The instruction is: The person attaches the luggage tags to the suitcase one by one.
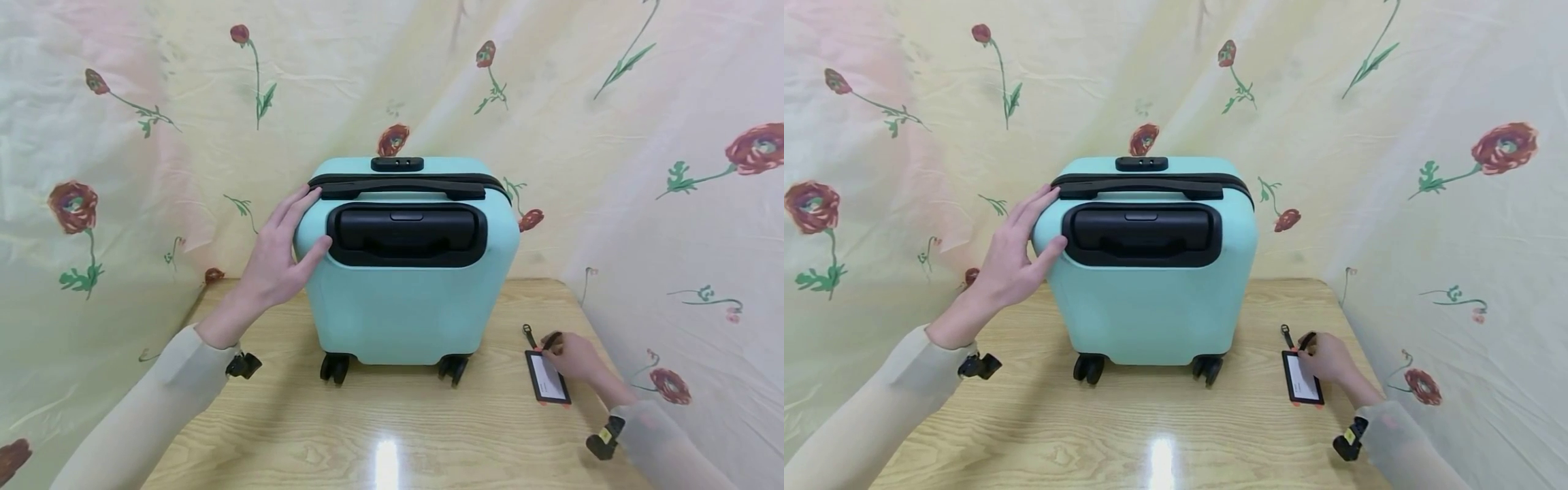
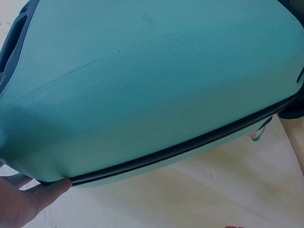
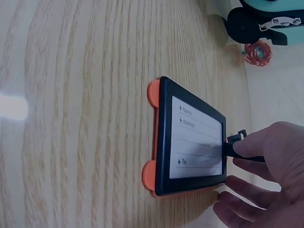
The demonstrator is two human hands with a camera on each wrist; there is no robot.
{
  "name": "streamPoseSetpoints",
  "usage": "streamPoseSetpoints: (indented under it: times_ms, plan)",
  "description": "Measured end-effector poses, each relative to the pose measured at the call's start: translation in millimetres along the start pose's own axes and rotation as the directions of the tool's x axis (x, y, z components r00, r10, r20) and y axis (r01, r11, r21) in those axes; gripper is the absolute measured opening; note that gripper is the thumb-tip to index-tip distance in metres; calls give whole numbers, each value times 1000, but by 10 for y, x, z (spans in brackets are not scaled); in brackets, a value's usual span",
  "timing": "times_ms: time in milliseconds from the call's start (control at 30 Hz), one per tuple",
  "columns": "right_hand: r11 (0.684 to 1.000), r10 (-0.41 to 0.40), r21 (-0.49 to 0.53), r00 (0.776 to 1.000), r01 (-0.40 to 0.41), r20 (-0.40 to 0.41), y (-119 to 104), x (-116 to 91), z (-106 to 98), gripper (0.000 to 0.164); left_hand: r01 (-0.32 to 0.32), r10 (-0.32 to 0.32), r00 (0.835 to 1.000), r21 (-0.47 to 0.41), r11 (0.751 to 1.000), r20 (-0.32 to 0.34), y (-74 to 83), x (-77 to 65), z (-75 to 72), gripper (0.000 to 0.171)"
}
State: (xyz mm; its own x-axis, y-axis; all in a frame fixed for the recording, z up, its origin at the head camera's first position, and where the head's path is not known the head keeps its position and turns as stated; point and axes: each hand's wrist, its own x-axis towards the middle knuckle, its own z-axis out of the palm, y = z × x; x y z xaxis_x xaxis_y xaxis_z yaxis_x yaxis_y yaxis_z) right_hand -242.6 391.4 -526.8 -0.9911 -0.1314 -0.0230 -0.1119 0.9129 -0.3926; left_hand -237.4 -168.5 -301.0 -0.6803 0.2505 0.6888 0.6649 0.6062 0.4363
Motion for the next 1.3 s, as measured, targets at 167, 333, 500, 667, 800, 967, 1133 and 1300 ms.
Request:
streamPoseSetpoints:
  times_ms: [167,333,500,667,800,967,1133,1300]
  plan:
    - [1000,17,-1,1000,-17,-17,-1,-26,29,13,-8,8,1000,-3,1000,0,9,-4,13,69]
    - [1000,26,9,999,-25,-27,32,-39,66,14,-7,7,1000,-9,1000,3,21,-1,22,68]
    - [1000,22,16,999,-21,-39,51,-70,90,16,-3,3,1000,-9,1000,8,30,-1,29,68]
    - [998,51,34,999,-51,-15,72,-85,67,21,1,-1,1000,-5,1000,7,33,-4,34,68]
    - [996,48,75,998,-45,-43,90,-90,21,20,7,-7,1000,-2,1000,10,32,-2,31,68]
    - [988,10,156,999,-2,-52,64,-93,-78,14,19,-19,1000,-7,1000,16,30,3,16,67]
    - [978,-36,203,999,43,-36,-26,-98,-192,11,24,-23,1000,-6,1000,17,24,2,2,67]
    - [961,-86,255,992,108,-94,-128,-102,-270,8,20,-20,1000,0,1000,17,18,1,0,67]
